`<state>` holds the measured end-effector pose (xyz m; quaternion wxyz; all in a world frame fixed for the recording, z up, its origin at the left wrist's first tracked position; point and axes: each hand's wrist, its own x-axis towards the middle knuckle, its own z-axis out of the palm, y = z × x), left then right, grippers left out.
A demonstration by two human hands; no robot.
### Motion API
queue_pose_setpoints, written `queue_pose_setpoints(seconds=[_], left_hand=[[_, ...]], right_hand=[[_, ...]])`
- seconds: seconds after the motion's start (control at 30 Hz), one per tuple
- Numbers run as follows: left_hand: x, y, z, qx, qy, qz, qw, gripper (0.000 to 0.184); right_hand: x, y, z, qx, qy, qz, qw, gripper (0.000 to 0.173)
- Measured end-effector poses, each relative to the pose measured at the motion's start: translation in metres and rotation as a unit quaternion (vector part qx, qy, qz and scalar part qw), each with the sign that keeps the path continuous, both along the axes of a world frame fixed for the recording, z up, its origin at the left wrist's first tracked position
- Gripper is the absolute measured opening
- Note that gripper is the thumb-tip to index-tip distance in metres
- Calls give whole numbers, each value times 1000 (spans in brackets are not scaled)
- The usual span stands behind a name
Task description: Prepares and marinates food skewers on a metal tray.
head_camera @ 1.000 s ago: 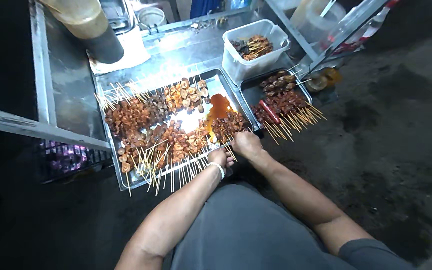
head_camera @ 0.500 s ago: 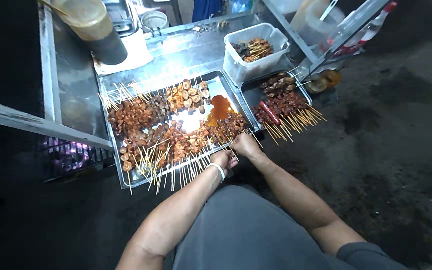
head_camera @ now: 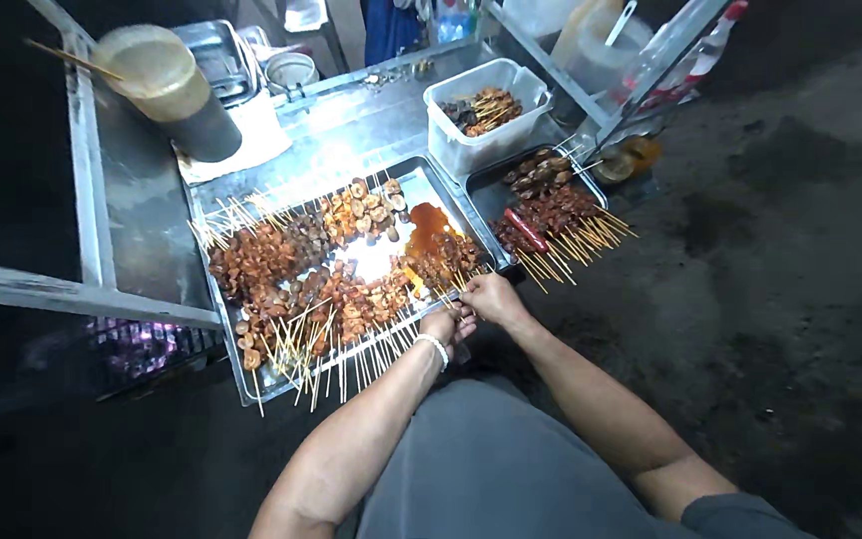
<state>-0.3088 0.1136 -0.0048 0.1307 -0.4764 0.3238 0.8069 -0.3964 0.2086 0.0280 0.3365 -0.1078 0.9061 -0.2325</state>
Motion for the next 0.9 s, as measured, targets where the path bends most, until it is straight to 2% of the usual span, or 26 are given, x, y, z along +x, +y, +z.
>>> queue_pose_setpoints(seconds=[0.17, 0.33, 0.43, 0.63, 0.8, 0.9], left_hand=[[-21, -1, -10, 16, 7, -50, 999, 28], [-21, -5, -10, 26, 4, -96, 995, 28], [-18, -7, -10, 27, -4, -103, 994, 27], [-10, -7, -6, -39, -26, -146, 988, 32], [3, -7, 9, -110, -8, -189, 976, 31], [4, -4, 20, -98, 30, -191, 976, 32]], right_hand=[[-25, 14, 5, -15, 64, -50, 997, 22], [-33, 18, -7, 33, 25, -48, 998, 24], [-31, 21, -1, 42, 29, -39, 998, 24], [-12, 18, 25, 20, 88, -17, 996, 21], [2, 11, 16, 14, 95, 3, 995, 22], [-1, 19, 15, 21, 120, -4, 993, 23]])
